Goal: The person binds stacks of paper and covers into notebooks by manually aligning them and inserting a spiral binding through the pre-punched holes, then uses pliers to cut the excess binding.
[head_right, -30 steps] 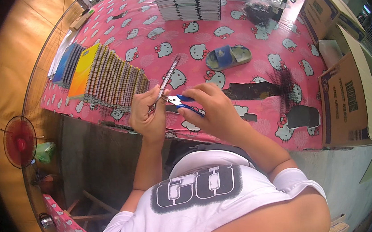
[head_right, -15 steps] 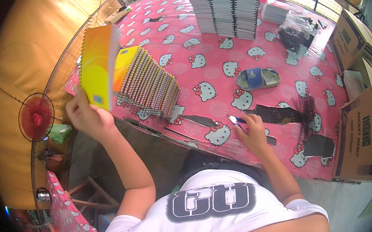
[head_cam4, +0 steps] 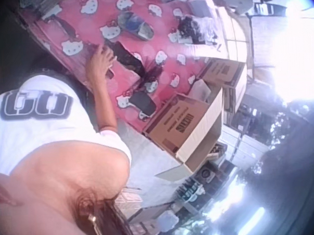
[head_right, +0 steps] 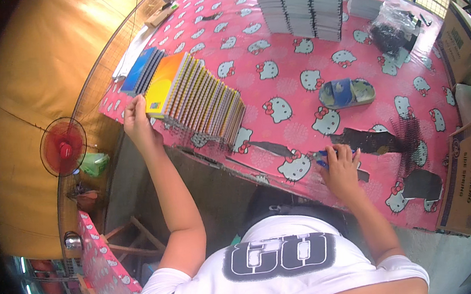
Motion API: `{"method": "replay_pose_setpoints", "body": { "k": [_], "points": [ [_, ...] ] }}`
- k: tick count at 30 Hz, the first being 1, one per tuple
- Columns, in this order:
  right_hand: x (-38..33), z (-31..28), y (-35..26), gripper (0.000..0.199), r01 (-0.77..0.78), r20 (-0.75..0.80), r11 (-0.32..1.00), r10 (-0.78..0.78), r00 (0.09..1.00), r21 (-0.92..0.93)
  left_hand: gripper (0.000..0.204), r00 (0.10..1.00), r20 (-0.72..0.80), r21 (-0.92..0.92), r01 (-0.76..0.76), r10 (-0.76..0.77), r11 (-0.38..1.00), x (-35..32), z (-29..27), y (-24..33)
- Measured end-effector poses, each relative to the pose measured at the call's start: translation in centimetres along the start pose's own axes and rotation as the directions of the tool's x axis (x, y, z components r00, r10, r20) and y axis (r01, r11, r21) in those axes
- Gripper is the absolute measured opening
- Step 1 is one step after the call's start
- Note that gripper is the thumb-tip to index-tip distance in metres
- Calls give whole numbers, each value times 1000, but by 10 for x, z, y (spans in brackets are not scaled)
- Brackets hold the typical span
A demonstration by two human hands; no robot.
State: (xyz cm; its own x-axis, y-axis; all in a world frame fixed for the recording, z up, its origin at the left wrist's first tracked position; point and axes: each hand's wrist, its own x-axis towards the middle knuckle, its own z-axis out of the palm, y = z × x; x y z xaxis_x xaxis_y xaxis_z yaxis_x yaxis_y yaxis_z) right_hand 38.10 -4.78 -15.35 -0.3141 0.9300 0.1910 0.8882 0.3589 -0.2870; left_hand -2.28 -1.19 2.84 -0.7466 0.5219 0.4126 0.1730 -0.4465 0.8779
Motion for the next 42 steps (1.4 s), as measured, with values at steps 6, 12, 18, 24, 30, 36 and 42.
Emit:
{"method": "replay_pose_setpoints", "body": {
  "k": [6, 12, 18, 24, 30, 36, 42],
  "points": [
    [46, -30, -23, 41, 39, -60, 926, -17, 998, 375, 18, 967, -7, 246, -246, 255, 938, -34, -9, 27],
    [116, -78, -115, 42, 337, -120, 691, -344, 931, 639, 20, 970, 204, 227, -182, 136, 957, -80, -2, 32],
    [159, -101, -178, 47, 632, -313, 725, -554, 772, 274, 15, 958, 217, 247, -242, 189, 938, -82, 2, 30],
    [164, -101, -190, 49, 635, -349, 761, -565, 748, 128, 12, 966, 231, 232, -172, 118, 957, -81, -1, 31],
    [163, -113, -192, 48, 660, -341, 747, -601, 722, 81, 11, 961, 233, 198, -197, 149, 960, -78, -2, 23],
    [175, -111, -186, 51, 633, -268, 761, -586, 764, 142, 9, 959, 243, 263, -211, 147, 941, -78, -1, 33],
    [170, -118, -192, 53, 488, -16, 852, -494, 869, 189, 11, 973, 216, 157, -123, 87, 980, -75, -5, 24]
  ]
}}
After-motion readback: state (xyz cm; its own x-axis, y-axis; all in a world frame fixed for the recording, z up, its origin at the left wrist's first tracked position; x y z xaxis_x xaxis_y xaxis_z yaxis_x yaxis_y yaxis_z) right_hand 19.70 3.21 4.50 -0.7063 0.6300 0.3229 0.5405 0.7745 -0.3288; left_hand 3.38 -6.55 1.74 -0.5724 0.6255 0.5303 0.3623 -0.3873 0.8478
